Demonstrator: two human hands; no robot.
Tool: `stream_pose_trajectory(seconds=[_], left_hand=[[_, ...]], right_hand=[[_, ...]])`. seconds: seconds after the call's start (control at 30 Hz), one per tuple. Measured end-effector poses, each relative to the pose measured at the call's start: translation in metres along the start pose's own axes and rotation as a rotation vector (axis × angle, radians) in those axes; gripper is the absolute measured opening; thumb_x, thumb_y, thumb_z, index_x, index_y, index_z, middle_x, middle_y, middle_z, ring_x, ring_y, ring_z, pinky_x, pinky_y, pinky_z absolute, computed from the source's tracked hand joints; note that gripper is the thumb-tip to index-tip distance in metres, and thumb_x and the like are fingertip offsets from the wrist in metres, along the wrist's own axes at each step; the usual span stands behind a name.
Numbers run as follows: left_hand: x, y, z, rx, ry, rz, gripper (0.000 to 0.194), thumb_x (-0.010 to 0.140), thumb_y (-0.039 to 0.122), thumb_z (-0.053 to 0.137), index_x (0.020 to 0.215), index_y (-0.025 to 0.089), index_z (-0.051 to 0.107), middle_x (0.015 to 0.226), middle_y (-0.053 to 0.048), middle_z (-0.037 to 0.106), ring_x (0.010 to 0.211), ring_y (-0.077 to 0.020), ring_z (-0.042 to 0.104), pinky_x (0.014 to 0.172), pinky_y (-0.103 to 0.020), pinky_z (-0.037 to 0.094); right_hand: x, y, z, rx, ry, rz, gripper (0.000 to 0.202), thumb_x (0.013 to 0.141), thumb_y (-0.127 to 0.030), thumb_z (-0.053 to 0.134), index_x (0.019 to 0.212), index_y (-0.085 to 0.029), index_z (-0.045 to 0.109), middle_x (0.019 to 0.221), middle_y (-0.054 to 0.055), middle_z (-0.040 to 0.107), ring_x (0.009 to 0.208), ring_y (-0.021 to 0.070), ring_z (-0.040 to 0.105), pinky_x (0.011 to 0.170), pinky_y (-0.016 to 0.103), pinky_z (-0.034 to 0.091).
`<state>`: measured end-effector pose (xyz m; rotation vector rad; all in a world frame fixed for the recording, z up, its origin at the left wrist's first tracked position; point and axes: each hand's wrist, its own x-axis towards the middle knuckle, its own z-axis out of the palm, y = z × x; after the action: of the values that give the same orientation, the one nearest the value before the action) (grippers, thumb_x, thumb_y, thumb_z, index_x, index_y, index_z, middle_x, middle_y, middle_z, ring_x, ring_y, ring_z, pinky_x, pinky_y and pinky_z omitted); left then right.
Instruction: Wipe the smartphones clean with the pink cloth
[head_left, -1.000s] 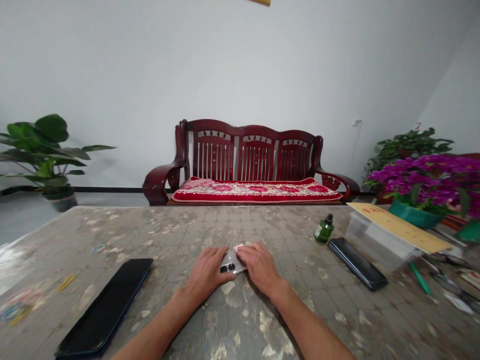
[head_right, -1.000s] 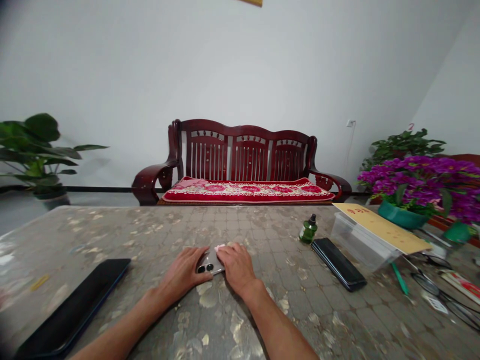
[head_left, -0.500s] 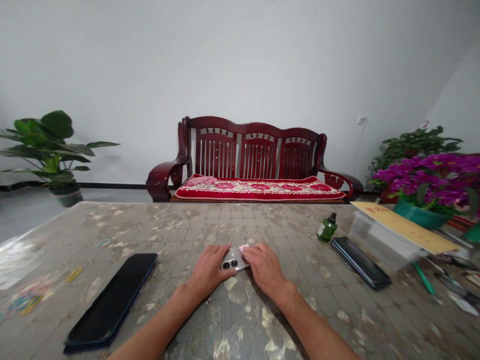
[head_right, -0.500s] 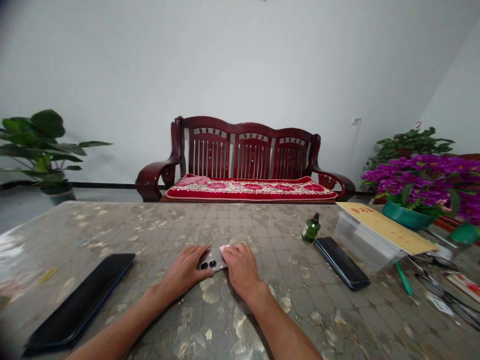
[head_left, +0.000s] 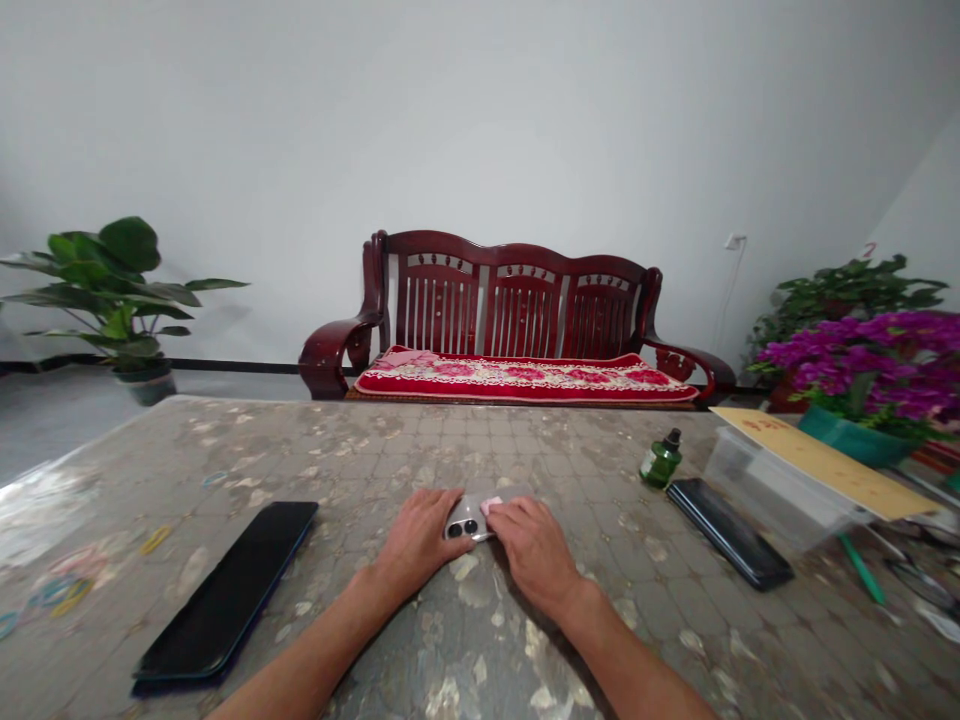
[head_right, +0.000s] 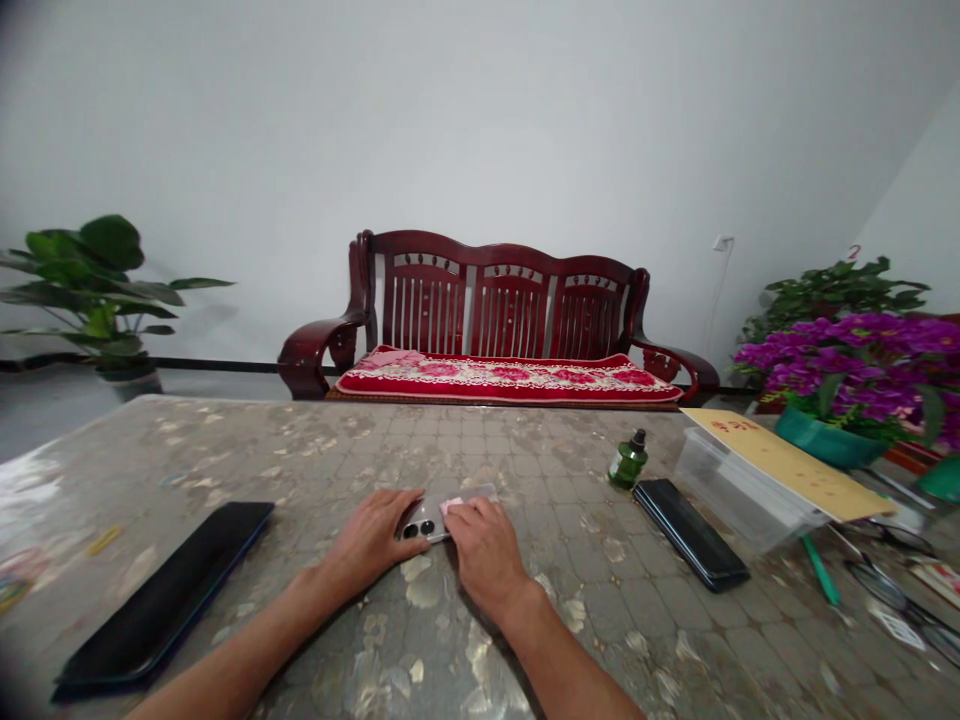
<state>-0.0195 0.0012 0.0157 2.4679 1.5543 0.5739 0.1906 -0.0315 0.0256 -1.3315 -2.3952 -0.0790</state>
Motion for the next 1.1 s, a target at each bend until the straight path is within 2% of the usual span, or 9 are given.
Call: stream_pose_trajectory(seconds=[0.1,0.23,0.33,0.43,0.53,0.63,0.9,1.0,1.1], left_hand=[[-0.001,0.0,0.0,0.003,-0.001,0.009,0.048,0.081,0.037,0.072,0.125,0.022,0.058,0.118,-0.008,0.069,0.11,-0.0285,0.06,0.098,-0.038,0.041],[-0.001,0.002,-0.004,0.006,-0.011,0.007,0.043,0.082,0.037,0.072,0.121,0.022,0.06,0.115,-0.008,0.069,0.108,-0.0282,0.06,0.095,-0.037,0.042],[-0.001,0.004,-0.006,0.012,-0.019,0.007,0.042,0.081,0.036,0.073,0.119,0.021,0.06,0.112,-0.007,0.069,0.106,-0.0285,0.06,0.093,-0.036,0.043],[-0.002,0.005,-0.006,0.019,-0.021,0.016,0.039,0.082,0.036,0.072,0.117,0.022,0.06,0.111,-0.007,0.069,0.105,-0.0282,0.06,0.092,-0.035,0.042],[-0.002,0.005,-0.006,0.031,-0.02,0.027,0.035,0.083,0.036,0.071,0.113,0.022,0.061,0.109,-0.006,0.069,0.104,-0.0277,0.06,0.092,-0.035,0.042],[-0.003,0.005,-0.005,0.04,-0.015,0.029,0.033,0.084,0.036,0.071,0.112,0.021,0.061,0.107,-0.007,0.069,0.103,-0.0276,0.06,0.091,-0.035,0.042],[0.0,0.002,-0.003,0.044,-0.007,0.033,0.031,0.084,0.038,0.07,0.109,0.021,0.061,0.103,-0.006,0.069,0.1,-0.0275,0.061,0.088,-0.035,0.042],[0.0,0.001,-0.001,0.045,0.01,0.044,0.029,0.085,0.037,0.07,0.108,0.022,0.061,0.103,-0.005,0.069,0.099,-0.0272,0.061,0.088,-0.036,0.042],[0.0,0.001,0.0,0.043,0.018,0.055,0.03,0.084,0.036,0.071,0.108,0.021,0.061,0.102,-0.005,0.069,0.099,-0.0271,0.061,0.088,-0.035,0.042]], right_hand=[[-0.001,0.002,-0.001,-0.009,-0.001,0.009,0.033,0.099,-0.015,0.045,0.122,-0.024,0.065,0.116,0.005,0.071,0.105,0.0211,0.055,0.088,0.033,0.039],[-0.003,0.022,-0.007,-0.105,-0.002,0.172,0.033,0.096,-0.012,0.046,0.117,-0.023,0.069,0.118,0.006,0.07,0.107,0.024,0.056,0.089,0.036,0.039],[-0.004,0.027,-0.009,-0.137,-0.017,0.225,0.032,0.095,-0.011,0.047,0.113,-0.022,0.07,0.117,0.008,0.07,0.107,0.0257,0.056,0.089,0.038,0.039],[-0.003,0.015,-0.006,-0.079,-0.011,0.169,0.031,0.095,-0.012,0.047,0.111,-0.022,0.071,0.117,0.007,0.07,0.108,0.024,0.056,0.091,0.036,0.039],[-0.003,-0.001,-0.002,0.007,-0.009,0.035,0.031,0.097,-0.014,0.046,0.116,-0.023,0.068,0.116,0.005,0.071,0.108,0.0216,0.055,0.092,0.033,0.038],[-0.004,-0.002,-0.001,0.031,0.0,0.004,0.032,0.098,-0.015,0.046,0.12,-0.024,0.067,0.118,0.003,0.07,0.107,0.0204,0.056,0.092,0.033,0.038],[-0.006,0.033,-0.009,-0.151,-0.008,0.265,0.031,0.094,-0.011,0.048,0.113,-0.021,0.07,0.119,0.006,0.07,0.105,0.0244,0.057,0.089,0.036,0.038],[-0.005,0.025,-0.006,-0.113,0.007,0.215,0.03,0.094,-0.011,0.048,0.111,-0.02,0.07,0.117,0.007,0.071,0.105,0.0239,0.057,0.089,0.036,0.038],[-0.004,0.007,-0.001,-0.016,0.027,0.04,0.029,0.096,-0.012,0.048,0.114,-0.021,0.068,0.116,0.005,0.071,0.106,0.0217,0.056,0.091,0.034,0.038]])
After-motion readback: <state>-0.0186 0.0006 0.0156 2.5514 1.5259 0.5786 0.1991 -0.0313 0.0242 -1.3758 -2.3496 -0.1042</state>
